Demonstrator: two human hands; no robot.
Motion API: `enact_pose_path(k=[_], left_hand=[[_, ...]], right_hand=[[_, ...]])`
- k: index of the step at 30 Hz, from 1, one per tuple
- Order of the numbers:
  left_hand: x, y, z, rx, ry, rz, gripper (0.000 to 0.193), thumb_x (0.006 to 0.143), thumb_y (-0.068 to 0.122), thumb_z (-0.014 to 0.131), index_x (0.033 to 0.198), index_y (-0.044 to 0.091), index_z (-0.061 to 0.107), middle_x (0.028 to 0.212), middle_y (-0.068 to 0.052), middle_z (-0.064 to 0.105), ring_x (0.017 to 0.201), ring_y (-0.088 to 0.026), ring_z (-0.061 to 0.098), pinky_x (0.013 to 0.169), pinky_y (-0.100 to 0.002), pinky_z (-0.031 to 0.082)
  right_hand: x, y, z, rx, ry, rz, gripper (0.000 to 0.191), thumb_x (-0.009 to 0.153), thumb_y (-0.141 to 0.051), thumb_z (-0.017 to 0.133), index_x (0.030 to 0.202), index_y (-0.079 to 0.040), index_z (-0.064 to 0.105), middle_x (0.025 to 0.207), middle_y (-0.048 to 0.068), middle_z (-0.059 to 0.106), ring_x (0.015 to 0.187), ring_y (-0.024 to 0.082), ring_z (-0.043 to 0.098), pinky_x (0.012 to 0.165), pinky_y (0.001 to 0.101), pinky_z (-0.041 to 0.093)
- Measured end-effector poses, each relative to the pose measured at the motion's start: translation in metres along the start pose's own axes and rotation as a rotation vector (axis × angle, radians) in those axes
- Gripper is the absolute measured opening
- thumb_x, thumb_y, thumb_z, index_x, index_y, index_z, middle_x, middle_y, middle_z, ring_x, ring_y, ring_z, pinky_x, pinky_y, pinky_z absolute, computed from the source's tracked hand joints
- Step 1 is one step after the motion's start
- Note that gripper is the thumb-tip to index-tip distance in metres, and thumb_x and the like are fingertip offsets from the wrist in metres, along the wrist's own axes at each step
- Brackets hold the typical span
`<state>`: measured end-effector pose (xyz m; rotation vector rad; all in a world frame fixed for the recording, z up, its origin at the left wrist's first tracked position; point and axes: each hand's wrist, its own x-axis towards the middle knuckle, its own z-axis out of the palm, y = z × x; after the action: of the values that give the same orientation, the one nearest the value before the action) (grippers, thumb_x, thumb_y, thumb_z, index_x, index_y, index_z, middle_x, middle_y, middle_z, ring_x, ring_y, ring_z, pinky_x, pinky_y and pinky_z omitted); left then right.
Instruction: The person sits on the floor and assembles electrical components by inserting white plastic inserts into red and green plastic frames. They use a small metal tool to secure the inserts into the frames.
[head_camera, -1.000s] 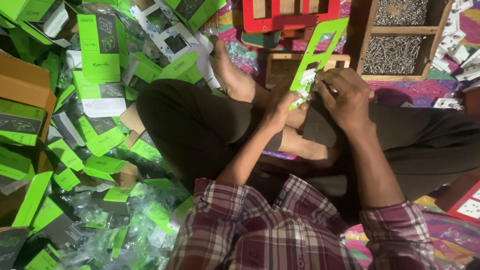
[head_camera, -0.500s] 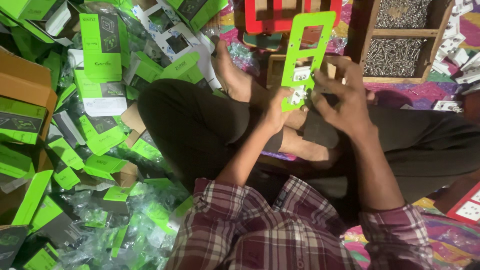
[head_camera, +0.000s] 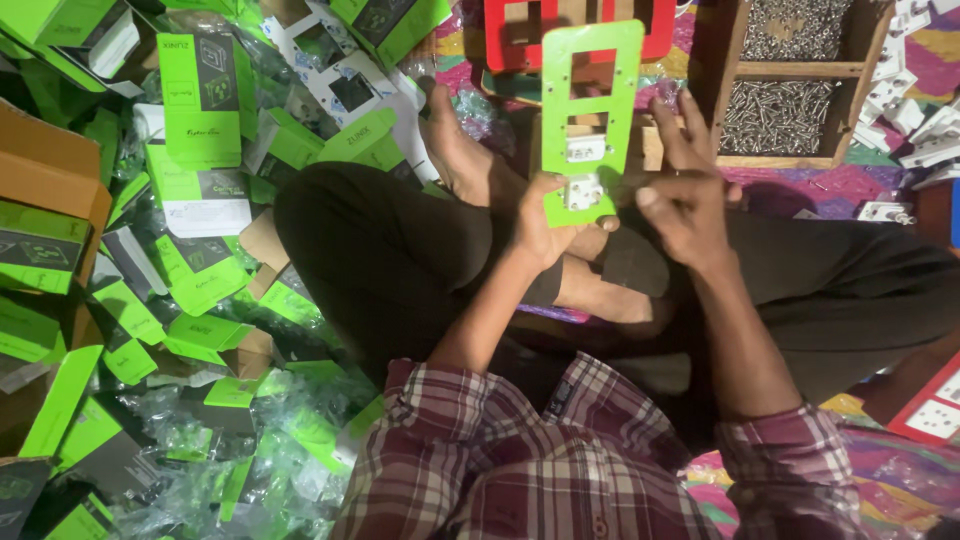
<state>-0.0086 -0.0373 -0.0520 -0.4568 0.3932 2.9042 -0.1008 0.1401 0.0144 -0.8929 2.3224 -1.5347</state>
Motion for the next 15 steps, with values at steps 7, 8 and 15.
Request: enact_pose_path(k=[7, 8, 15], left_hand=[[-0.002, 0.006, 0.011, 0.01, -0.06, 0.013, 0.058, 0.097, 0.038, 0.054, 0.14, -0.002, 0.054, 0.125, -0.02, 0.065, 0.108, -0.036, 0.065, 0.081, -0.052, 0.052], [-0.002, 0.006, 0.012, 0.006, -0.106, 0.025, 0.058, 0.098, 0.038, 0.055, 0.141, -0.002, 0.054, 0.125, -0.021, 0.065, 0.107, -0.037, 0.065, 0.079, -0.051, 0.051], [-0.002, 0.009, 0.013, 0.001, -0.084, -0.019, 0.061, 0.095, 0.041, 0.055, 0.139, -0.002, 0.054, 0.126, -0.02, 0.065, 0.107, -0.037, 0.065, 0.079, -0.05, 0.051]], right_hand=[[0.001, 0.001, 0.002, 0.082, 0.061, 0.003, 0.054, 0.103, -0.06, 0.049, 0.11, -0.013, 0.077, 0.176, 0.014, 0.031, 0.167, 0.037, 0.014, 0.134, 0.0538, 0.007], [0.002, 0.0, 0.002, 0.1, 0.116, 0.008, 0.053, 0.102, -0.06, 0.048, 0.101, -0.016, 0.078, 0.176, 0.011, 0.035, 0.167, 0.034, 0.017, 0.133, 0.0511, 0.008], [0.004, 0.0, 0.005, 0.185, 0.088, 0.021, 0.067, 0.105, -0.068, 0.038, 0.093, -0.012, 0.074, 0.174, 0.01, 0.025, 0.166, 0.037, 0.008, 0.134, 0.0558, 0.003]])
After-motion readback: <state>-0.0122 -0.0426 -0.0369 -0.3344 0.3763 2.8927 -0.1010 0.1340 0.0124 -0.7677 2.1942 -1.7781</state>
